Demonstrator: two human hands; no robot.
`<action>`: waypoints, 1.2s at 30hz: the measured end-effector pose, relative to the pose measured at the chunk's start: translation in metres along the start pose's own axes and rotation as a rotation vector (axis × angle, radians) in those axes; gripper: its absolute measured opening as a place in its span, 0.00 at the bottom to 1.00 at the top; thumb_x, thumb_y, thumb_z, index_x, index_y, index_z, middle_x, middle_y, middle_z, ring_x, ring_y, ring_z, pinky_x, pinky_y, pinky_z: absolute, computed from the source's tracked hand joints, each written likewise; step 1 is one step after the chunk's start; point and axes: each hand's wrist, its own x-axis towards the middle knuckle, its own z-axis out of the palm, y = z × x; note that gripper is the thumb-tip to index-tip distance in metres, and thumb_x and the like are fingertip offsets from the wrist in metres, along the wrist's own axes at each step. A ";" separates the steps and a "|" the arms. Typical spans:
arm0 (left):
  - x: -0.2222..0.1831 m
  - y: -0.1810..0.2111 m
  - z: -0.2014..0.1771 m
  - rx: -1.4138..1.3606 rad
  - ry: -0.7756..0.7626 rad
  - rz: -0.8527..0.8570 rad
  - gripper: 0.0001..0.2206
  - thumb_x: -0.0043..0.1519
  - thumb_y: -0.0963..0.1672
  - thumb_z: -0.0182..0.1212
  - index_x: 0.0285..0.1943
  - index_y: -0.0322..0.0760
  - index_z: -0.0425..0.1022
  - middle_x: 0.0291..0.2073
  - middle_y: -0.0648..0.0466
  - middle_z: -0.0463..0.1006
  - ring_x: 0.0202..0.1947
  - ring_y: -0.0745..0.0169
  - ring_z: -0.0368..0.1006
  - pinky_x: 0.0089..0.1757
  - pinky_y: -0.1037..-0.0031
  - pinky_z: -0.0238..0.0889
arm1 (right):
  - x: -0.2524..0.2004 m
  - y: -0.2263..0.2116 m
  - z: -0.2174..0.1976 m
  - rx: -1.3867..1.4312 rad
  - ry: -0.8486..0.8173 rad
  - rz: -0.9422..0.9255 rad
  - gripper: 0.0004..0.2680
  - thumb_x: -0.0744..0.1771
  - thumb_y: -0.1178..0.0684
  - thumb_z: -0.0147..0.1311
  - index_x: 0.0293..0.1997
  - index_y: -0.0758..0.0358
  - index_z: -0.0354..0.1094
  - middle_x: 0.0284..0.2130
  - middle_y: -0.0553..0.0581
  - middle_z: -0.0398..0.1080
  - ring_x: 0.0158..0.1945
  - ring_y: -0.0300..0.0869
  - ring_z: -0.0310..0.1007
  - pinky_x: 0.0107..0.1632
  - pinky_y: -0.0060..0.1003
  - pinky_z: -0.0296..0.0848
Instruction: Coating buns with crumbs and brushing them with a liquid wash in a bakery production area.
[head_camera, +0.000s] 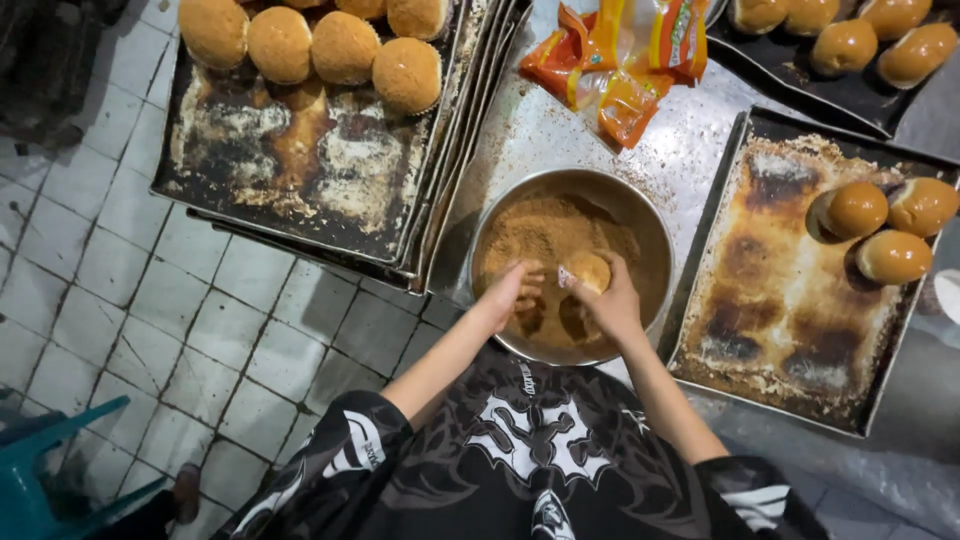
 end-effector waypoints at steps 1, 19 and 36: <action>0.001 -0.002 -0.001 -0.012 0.006 -0.010 0.21 0.61 0.58 0.59 0.58 0.52 0.73 0.50 0.54 0.79 0.42 0.62 0.77 0.41 0.69 0.71 | -0.002 0.006 0.003 -0.011 -0.011 0.006 0.32 0.55 0.36 0.76 0.65 0.34 0.64 0.53 0.59 0.74 0.59 0.54 0.73 0.59 0.49 0.73; -0.056 0.056 -0.052 -0.594 -0.250 0.133 0.23 0.67 0.58 0.47 0.54 0.42 0.73 0.43 0.53 0.80 0.37 0.62 0.78 0.34 0.73 0.72 | 0.009 -0.282 0.230 -0.017 -0.271 -1.288 0.31 0.53 0.56 0.75 0.61 0.58 0.63 0.62 0.69 0.54 0.66 0.71 0.60 0.66 0.66 0.61; -0.002 -0.015 -0.093 -0.636 -0.606 0.200 0.17 0.66 0.41 0.54 0.63 0.24 0.64 0.49 0.28 0.76 0.45 0.37 0.78 0.37 0.61 0.77 | 0.030 -0.287 0.230 -0.357 0.250 -1.604 0.18 0.66 0.35 0.54 0.57 0.51 0.64 0.62 0.58 0.64 0.62 0.54 0.64 0.53 0.50 0.54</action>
